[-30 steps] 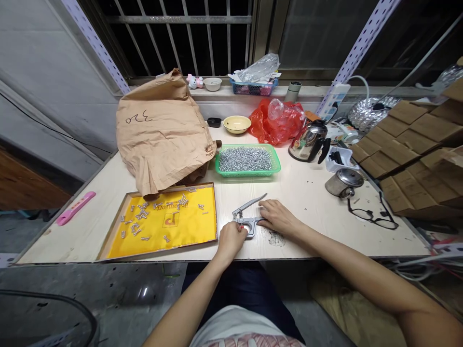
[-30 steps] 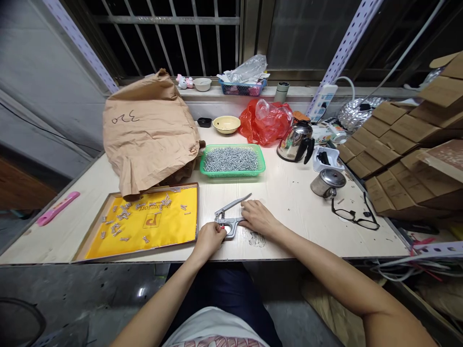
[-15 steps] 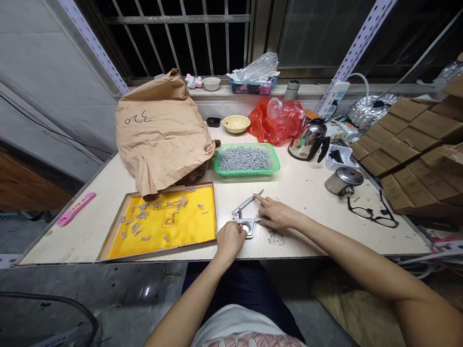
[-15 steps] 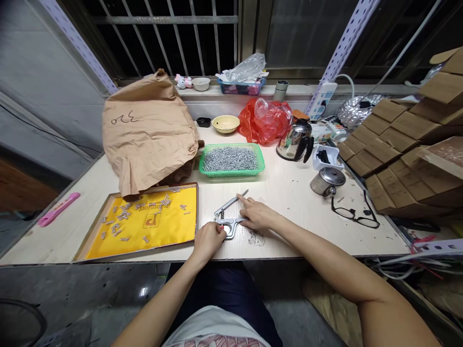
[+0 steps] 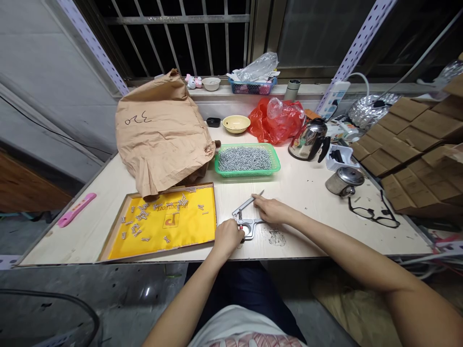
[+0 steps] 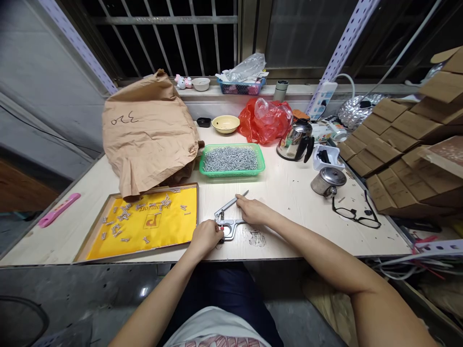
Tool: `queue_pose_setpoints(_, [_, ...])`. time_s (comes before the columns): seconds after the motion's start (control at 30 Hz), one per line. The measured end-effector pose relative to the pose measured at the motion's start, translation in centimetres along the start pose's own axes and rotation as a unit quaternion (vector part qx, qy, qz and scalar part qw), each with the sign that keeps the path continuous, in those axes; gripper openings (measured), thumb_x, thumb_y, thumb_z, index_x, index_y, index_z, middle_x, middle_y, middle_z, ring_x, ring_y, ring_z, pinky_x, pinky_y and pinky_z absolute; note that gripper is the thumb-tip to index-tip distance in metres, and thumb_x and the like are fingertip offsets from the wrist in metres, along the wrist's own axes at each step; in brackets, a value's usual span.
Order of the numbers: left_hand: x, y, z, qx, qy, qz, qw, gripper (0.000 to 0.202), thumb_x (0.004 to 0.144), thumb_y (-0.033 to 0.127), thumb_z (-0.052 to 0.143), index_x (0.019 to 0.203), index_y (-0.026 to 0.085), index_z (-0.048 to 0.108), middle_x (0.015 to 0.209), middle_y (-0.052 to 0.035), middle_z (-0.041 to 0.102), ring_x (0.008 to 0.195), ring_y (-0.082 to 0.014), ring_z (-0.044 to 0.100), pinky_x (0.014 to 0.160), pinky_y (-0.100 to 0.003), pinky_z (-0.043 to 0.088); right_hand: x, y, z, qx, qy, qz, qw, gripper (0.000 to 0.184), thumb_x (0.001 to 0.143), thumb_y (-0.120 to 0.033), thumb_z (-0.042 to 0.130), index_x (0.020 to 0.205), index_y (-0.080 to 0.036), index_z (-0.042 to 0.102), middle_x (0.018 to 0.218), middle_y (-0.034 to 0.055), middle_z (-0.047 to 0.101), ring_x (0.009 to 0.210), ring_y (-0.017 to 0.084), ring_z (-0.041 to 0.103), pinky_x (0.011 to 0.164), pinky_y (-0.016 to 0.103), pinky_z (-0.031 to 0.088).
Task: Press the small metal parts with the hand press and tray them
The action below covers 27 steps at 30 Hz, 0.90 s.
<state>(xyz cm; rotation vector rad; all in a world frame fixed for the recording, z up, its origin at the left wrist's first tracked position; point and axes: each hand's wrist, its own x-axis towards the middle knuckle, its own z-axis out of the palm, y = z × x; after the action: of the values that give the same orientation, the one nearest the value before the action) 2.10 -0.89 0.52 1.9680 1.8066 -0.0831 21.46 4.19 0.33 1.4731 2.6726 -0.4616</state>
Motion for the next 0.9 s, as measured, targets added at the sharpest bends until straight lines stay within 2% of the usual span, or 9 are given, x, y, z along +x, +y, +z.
queue_pose_setpoints(0.1, [-0.4,-0.4,-1.2,0.039,0.014,0.007,0.999,0.020,0.072,0.017,0.047,0.080,0.014,0.065,0.082,-0.0135,0.066,0.077,-0.0228,0.061,0.062,-0.028,0.037,0.0,0.0,0.5,-0.002,0.003,0.011,1.000,0.027,0.079,-0.020,0.037,0.104,-0.018,0.048,0.143,0.0089,0.030,0.073,0.017,0.063,0.068,0.033,0.045])
queue_pose_setpoints(0.2, [0.9,-0.1,-3.6,0.034,0.079,0.017,0.996,0.025,0.078,0.018,0.041,0.078,0.014,0.065,0.081,-0.0134,0.066,0.076,-0.0223,0.061,0.064,-0.028,0.038,-0.2,-0.2,0.8,-0.007,0.012,0.017,1.000,0.028,0.082,-0.022,0.032,0.106,-0.019,0.046,0.145,0.0081,0.026,0.067,0.016,0.063,0.066,0.033,0.045])
queue_pose_setpoints(0.37, [8.5,2.6,-9.5,-0.024,0.174,0.042,0.983,0.028,0.082,0.021,0.040,0.078,0.010,0.065,0.083,-0.0154,0.065,0.082,-0.0216,0.059,0.069,-0.027,0.038,-0.6,-0.7,1.2,-0.025,0.028,0.030,0.999,0.028,0.085,-0.022,0.028,0.107,-0.019,0.045,0.146,0.0084,0.022,0.067,0.016,0.062,0.065,0.034,0.045])
queue_pose_setpoints(0.43, [11.1,3.1,-11.5,-0.049,0.174,0.050,0.982,0.027,0.083,0.023,0.041,0.082,0.007,0.064,0.084,-0.0161,0.064,0.083,-0.0205,0.059,0.068,-0.026,0.037,-0.7,-0.8,1.2,-0.029,0.031,0.031,0.999,0.028,0.086,-0.023,0.027,0.107,-0.019,0.045,0.146,0.0086,0.022,0.068,0.016,0.062,0.065,0.034,0.045])
queue_pose_setpoints(0.5, [12.0,2.2,-12.7,-0.055,0.174,0.043,0.982,0.028,0.082,0.025,0.043,0.085,0.006,0.063,0.084,-0.0157,0.064,0.082,-0.0198,0.058,0.068,-0.026,0.037,-0.8,-0.7,1.0,-0.029,0.034,0.028,0.999,0.028,0.088,-0.026,0.026,0.105,-0.019,0.047,0.145,0.0089,0.024,0.075,0.016,0.062,0.068,0.034,0.046])
queue_pose_setpoints(0.6, [10.2,-1.7,-12.4,-0.017,0.158,0.016,0.987,0.026,0.081,0.025,0.043,0.083,0.009,0.063,0.080,-0.0130,0.063,0.079,-0.0199,0.057,0.066,-0.026,0.036,-1.0,-0.2,0.5,-0.020,0.039,0.011,0.999,0.030,0.088,-0.040,0.033,0.097,-0.019,0.051,0.142,0.0092,0.032,0.102,0.022,0.055,0.082,0.037,0.043])
queue_pose_setpoints(0.73, [5.9,-7.6,-9.3,0.047,0.086,0.017,0.995,0.017,0.073,0.017,0.048,0.079,0.015,0.063,0.081,-0.0090,0.062,0.078,-0.0200,0.057,0.065,-0.026,0.037,-0.8,0.9,-0.2,-0.006,0.027,-0.079,0.996,0.056,0.061,-0.066,0.059,0.090,-0.019,0.056,0.143,0.0110,0.027,0.129,0.033,0.025,0.101,0.046,0.028])
queue_pose_setpoints(0.8, [4.5,-9.0,-7.5,0.075,0.068,0.038,0.994,0.018,0.071,0.013,0.047,0.080,0.015,0.063,0.086,-0.0096,0.061,0.082,-0.0205,0.056,0.069,-0.027,0.038,-0.5,1.2,-0.4,-0.011,0.007,-0.105,0.994,0.060,0.056,-0.065,0.062,0.091,-0.017,0.056,0.143,0.0145,0.026,0.131,0.034,0.020,0.104,0.048,0.023])
queue_pose_setpoints(0.9, [3.9,-9.2,-5.9,0.103,0.073,0.052,0.991,0.020,0.072,0.010,0.044,0.078,0.013,0.063,0.088,-0.0127,0.059,0.087,-0.0219,0.056,0.075,-0.028,0.039,0.1,1.1,-0.6,-0.034,-0.016,-0.110,0.993,0.052,0.058,-0.053,0.066,0.093,-0.015,0.057,0.140,0.0181,0.030,0.129,0.035,0.026,0.104,0.047,0.023])
